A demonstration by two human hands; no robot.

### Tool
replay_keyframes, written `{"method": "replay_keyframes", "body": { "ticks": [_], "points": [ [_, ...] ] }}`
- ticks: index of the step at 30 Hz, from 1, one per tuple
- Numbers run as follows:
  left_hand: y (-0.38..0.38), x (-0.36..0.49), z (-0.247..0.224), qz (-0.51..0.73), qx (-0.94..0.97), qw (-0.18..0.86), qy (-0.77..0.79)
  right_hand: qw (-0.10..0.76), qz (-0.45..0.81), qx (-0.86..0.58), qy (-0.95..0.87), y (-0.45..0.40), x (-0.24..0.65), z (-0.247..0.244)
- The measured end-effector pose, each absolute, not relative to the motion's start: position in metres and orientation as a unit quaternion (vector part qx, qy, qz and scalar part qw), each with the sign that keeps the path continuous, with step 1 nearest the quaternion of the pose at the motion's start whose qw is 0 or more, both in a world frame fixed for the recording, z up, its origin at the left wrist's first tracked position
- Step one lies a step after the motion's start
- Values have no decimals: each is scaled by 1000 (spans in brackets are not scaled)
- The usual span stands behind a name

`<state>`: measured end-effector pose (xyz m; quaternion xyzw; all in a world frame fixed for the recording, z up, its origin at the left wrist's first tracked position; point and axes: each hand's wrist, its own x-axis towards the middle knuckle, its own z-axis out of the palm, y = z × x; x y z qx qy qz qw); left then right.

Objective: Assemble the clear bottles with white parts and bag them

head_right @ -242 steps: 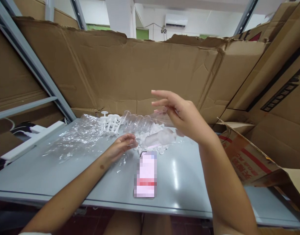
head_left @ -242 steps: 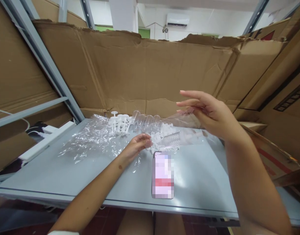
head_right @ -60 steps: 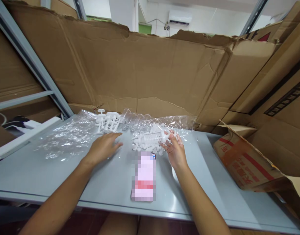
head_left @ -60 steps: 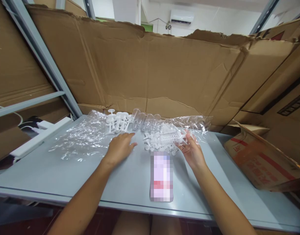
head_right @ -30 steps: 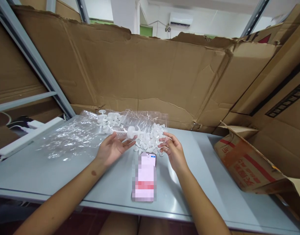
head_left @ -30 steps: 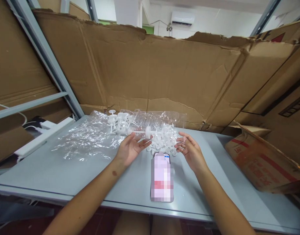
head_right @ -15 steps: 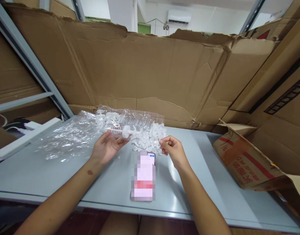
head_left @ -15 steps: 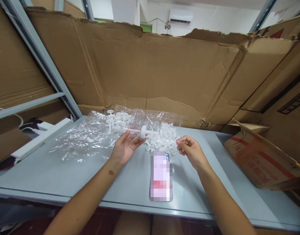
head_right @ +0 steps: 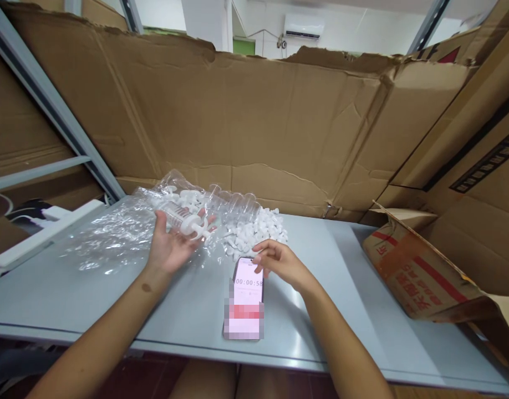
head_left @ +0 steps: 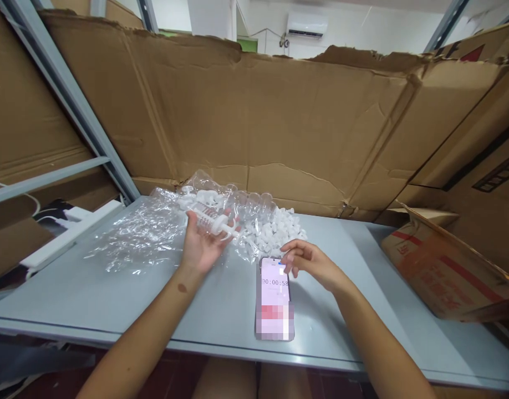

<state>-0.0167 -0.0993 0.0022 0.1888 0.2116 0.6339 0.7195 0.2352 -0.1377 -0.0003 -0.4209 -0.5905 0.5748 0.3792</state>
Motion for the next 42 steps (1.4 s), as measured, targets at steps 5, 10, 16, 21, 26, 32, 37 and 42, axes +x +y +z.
{"method": "replay_keyframes", "body": {
  "ticks": [5, 10, 16, 21, 26, 32, 37, 42],
  "points": [
    [-94, -24, 2, 659, 130, 695, 258, 383, 267, -562, -683, -126, 263, -9],
    [-95, -23, 0, 604, 114, 723, 314, 257, 235, -595, -724, -124, 266, -24],
    [-97, -19, 1, 558, 112, 758, 318, 193, 217, -619, -729, -122, 253, -33],
    [-95, -17, -4, 540, 110, 775, 311, 195, 185, -615, -741, -116, 255, -39],
    [-96, -15, -6, 541, 117, 772, 312, 191, 165, -606, -754, -114, 255, -43],
    [-97, -14, -3, 534, 133, 776, 308, 199, 160, -598, -759, -111, 253, -40],
    [-98, -14, -3, 537, 137, 774, 307, 217, 168, -598, -754, -112, 256, -34],
    [-98, -12, -5, 537, 130, 770, 318, 236, 203, -594, -742, -115, 259, -22]
  ]
}}
